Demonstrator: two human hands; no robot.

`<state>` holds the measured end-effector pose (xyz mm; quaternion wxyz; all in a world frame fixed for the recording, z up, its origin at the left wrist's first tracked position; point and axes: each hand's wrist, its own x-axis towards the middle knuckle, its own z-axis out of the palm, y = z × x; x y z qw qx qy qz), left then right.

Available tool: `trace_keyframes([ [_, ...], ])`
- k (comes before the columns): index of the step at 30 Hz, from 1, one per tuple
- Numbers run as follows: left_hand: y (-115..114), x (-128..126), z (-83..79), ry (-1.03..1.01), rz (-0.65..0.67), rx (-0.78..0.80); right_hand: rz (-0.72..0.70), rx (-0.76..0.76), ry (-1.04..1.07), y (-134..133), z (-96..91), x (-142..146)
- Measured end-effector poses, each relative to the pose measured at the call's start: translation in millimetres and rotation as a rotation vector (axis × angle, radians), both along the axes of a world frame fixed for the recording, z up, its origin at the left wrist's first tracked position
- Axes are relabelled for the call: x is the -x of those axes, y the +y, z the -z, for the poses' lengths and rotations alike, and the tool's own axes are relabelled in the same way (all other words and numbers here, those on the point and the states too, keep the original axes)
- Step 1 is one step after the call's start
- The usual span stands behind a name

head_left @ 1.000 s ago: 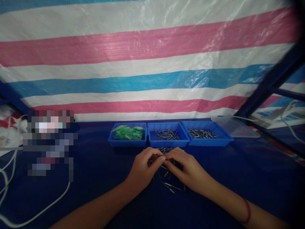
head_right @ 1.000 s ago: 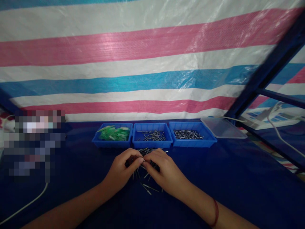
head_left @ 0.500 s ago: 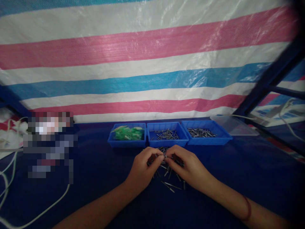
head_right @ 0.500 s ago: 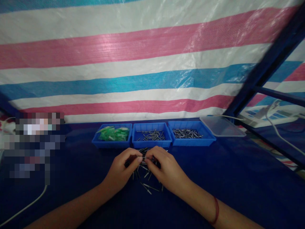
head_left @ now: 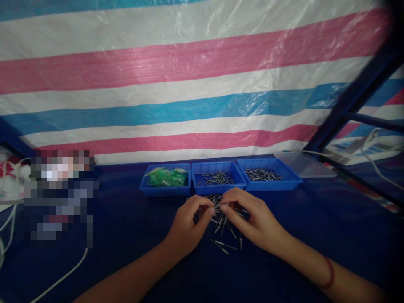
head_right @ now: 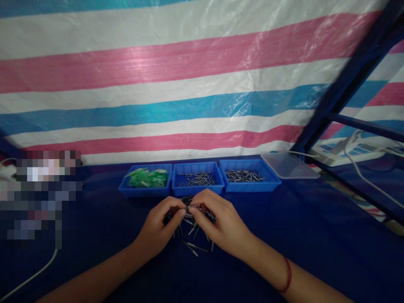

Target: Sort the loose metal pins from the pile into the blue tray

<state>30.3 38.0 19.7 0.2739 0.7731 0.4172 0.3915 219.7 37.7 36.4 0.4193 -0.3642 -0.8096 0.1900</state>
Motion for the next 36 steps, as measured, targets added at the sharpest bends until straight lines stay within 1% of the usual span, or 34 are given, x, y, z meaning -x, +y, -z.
trace_keyframes([
  [2,-1,-1,-0.1,0.079,-0.023,-0.088,0.087,-0.065,-0.011,6,-4.5,-9],
  [4,-3,-2,-0.2,0.196,-0.041,-0.157,0.250,-0.138,-0.018,16,-9.7,-23],
  [6,-5,-3,-0.2,0.315,-0.039,-0.177,0.429,-0.209,-0.037,28,-12.9,-41],
  [7,-6,-3,-0.2,0.362,-0.034,-0.174,0.497,-0.245,-0.067,34,-12.9,-50],
  [9,-8,-4,0.0,0.430,-0.019,-0.163,0.570,-0.289,-0.171,46,-9.4,-65],
  [11,-8,-3,0.8,0.472,-0.006,-0.156,0.582,-0.285,-0.283,56,-2.4,-74],
  [14,-8,-2,2.7,0.505,0.011,-0.153,0.553,-0.249,-0.347,59,6.2,-73],
  [17,-7,-1,4.5,0.506,0.022,-0.164,0.475,-0.228,-0.308,50,5.9,-58],
  [21,-7,-2,4.4,0.505,0.018,-0.186,0.292,-0.211,-0.264,29,0.2,-31],
  [25,-7,-2,2.8,0.469,-0.018,-0.178,0.058,-0.152,-0.300,13,1.3,-10],
  [27,-6,-1,2.2,0.401,-0.027,-0.172,-0.033,-0.111,-0.344,7,3.3,-2],
  [30,-5,1,1.8,0.243,0.030,-0.176,-0.085,-0.030,-0.364,1,5.8,7],
  [33,-5,1,1.4,0.073,0.082,-0.167,-0.114,0.023,-0.299,-1,7.7,11],
  [36,-6,1,0.4,-0.040,0.073,-0.119,-0.137,0.056,-0.213,-1,9.2,12],
])
